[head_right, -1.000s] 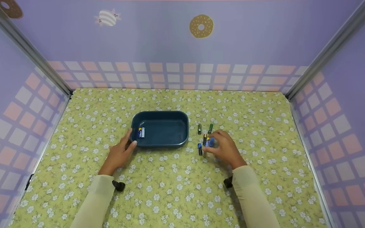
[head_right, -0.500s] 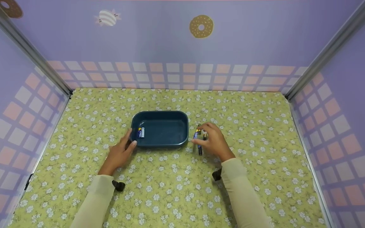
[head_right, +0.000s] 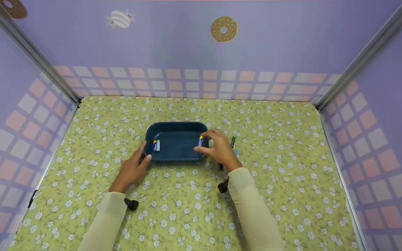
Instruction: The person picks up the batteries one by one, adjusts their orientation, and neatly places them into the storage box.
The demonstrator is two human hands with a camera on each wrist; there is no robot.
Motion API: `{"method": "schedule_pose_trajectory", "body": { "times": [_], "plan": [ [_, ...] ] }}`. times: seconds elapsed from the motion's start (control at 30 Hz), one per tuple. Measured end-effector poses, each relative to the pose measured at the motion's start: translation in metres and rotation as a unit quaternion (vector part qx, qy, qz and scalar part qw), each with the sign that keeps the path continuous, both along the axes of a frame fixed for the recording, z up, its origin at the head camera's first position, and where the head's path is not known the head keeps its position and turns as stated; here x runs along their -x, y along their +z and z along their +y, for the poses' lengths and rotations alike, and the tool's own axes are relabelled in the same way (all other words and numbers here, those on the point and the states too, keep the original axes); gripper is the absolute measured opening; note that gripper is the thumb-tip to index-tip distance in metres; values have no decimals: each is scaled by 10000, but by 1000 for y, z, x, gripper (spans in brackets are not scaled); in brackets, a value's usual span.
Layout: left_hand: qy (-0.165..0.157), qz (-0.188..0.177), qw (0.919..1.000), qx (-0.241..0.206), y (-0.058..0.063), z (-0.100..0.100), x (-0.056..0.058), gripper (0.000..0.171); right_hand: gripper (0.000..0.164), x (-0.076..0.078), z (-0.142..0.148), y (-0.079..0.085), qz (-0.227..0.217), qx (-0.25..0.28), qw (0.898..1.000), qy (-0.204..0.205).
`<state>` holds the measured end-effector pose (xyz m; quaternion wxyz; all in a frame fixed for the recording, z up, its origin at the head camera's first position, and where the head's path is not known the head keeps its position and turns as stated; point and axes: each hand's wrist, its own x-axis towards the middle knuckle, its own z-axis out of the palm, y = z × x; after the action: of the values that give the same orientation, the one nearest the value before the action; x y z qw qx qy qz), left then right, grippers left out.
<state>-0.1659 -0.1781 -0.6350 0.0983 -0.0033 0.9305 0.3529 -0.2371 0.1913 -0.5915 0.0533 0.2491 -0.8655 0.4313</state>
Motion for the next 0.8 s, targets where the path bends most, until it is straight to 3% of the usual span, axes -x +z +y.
{"method": "schedule_pose_trajectory", "body": {
  "times": [0.57,0.8],
  "plan": [
    [-4,-4,10000,-97,-1,2,1,74,58,22,-48,7,-239,174,9995,132],
    [23,39,10000,-6,-2,3,0,74,59,33,-69,5,-327,371,9975,499]
  ]
}}
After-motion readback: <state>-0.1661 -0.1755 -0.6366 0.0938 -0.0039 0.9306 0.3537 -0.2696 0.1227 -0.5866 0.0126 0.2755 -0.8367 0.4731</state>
